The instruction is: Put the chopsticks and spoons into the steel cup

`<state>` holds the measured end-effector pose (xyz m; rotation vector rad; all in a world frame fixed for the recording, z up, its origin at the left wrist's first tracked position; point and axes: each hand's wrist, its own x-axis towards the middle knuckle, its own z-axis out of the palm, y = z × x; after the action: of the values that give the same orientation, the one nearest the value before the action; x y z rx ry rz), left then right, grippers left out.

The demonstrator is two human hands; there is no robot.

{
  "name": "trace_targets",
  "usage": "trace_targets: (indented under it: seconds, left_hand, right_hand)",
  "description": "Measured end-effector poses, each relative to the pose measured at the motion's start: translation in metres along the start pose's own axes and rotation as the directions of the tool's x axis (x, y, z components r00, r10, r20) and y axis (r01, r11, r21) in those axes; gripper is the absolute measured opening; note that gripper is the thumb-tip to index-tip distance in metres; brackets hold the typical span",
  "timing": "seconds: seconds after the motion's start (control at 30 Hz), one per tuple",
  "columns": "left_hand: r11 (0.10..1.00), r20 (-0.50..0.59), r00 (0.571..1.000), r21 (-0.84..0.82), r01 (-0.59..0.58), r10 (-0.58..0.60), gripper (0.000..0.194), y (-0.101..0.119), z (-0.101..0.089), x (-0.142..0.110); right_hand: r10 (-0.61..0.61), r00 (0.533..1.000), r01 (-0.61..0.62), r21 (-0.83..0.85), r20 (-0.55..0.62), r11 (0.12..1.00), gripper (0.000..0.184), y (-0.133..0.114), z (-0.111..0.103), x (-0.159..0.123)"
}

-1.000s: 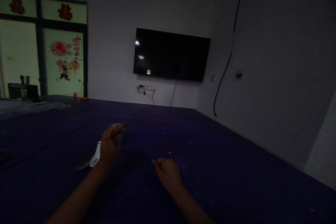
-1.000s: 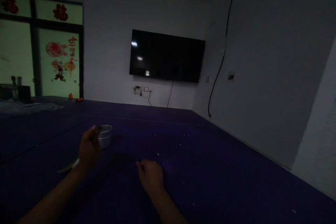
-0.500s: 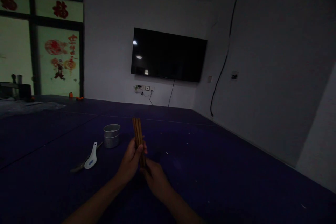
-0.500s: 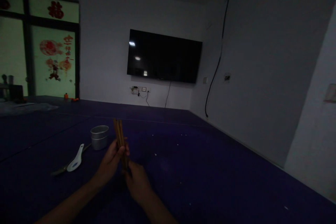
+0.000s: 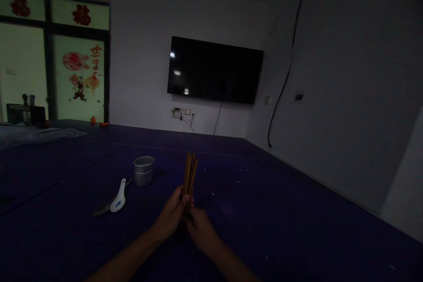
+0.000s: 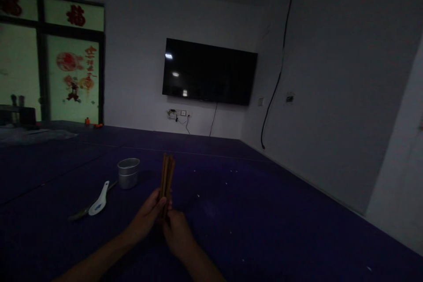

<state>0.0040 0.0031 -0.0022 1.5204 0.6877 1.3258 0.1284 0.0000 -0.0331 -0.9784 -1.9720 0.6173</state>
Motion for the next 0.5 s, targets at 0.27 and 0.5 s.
trace_targets:
  seconds: [0.27,0.5]
  left_hand:
    - [0.999,-0.016,0.999,-0.043,0.032,-0.033,0.041,0.001,0.001,0.001]
    - [0.931,-0.121,0.960,-0.301,0.205,-0.251,0.037,-0.013,-0.006,0.011]
  right_hand:
    - [0.057,0.998,-0.059,0.043,0.041,0.997,0.018,0.004,0.000,0.001]
    - [0.139,0.987,-0.140,0.009,0.078,0.990,0.026,-0.003,0.002,-0.001]
